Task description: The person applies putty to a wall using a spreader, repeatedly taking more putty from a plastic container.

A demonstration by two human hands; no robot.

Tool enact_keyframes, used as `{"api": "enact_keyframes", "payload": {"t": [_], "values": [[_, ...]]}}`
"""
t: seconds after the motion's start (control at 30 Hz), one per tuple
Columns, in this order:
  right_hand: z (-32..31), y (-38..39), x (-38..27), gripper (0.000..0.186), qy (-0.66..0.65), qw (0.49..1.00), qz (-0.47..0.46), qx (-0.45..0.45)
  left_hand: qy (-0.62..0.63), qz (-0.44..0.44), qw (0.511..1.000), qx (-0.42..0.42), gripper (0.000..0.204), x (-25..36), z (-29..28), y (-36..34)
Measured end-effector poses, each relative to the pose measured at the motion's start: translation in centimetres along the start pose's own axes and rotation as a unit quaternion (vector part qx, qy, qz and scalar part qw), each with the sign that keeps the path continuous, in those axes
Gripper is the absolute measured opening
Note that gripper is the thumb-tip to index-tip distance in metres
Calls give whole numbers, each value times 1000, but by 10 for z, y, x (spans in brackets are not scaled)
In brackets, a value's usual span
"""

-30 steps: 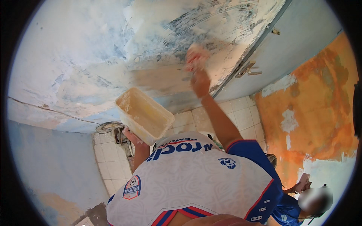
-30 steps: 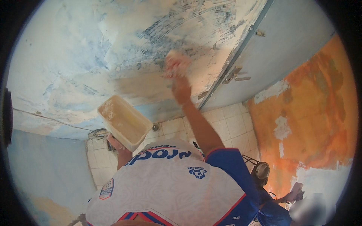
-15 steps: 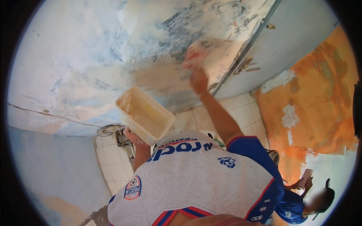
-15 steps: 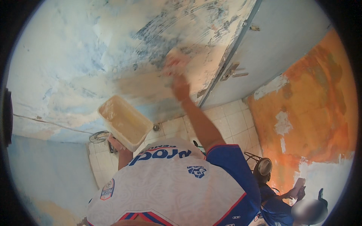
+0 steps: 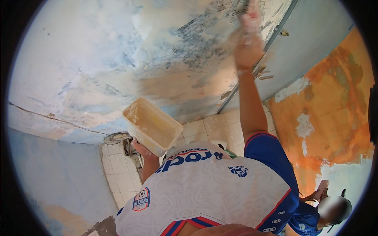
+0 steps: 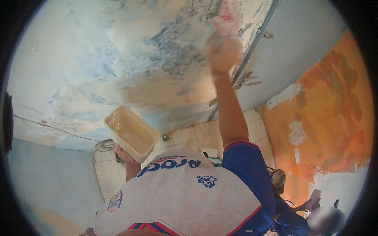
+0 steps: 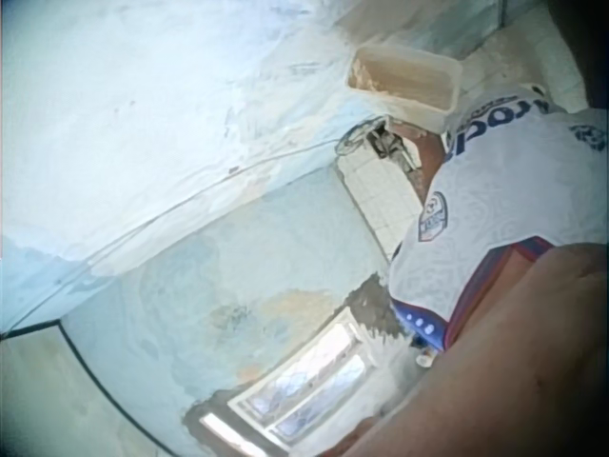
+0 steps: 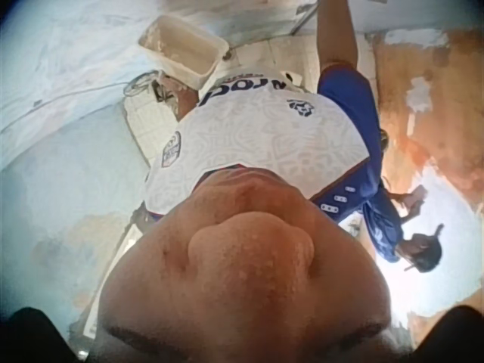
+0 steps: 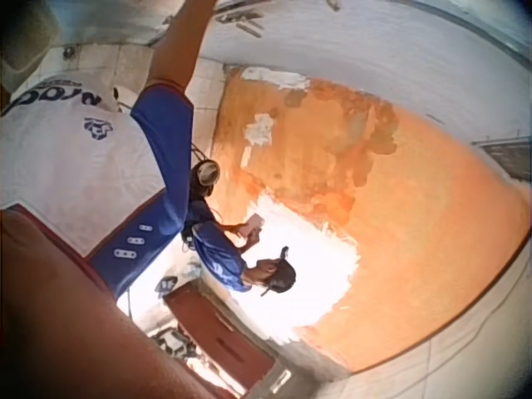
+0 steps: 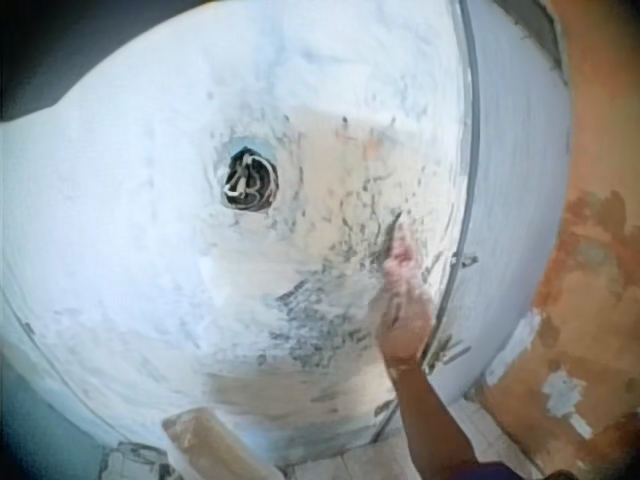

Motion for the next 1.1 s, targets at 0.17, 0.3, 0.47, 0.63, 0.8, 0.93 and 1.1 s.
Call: {"api": "enact_keyframes", "payload": {"t": [0.17,0.3,0.47,0.63,0.8,0.93,1.1], "values": [[13,151,-104,45,-67,971,-105,-205,28,10,998,47,56,6,12,4],[-5,164,-81,41,-177,958,-13,-226,56,17,996,67,54,9,16,11],[-35,-26,-23,32,-75,995,-3,60,-7,54,997,51,51,8,-32,14],[39,69,-12,41,-57,994,-78,-59,48,39,995,82,47,1,8,11],[0,125,-94,41,-179,960,-153,-150,54,62,994,69,46,6,3,12],[-23,24,-53,32,-207,978,4,15,58,60,993,86,48,11,6,19],[-4,-8,-26,34,-151,985,-43,74,19,20,995,98,52,5,-2,20]]}}
Point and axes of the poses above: each hand's wrist, its own y-axis away from the middle knuckle, its own z-axis out of the palm, x = y × z, the point moved 4 cm from there along -y, towards the middle knuckle, and after that the axes turned 8 degrees about -y, right-handed, at the moved point
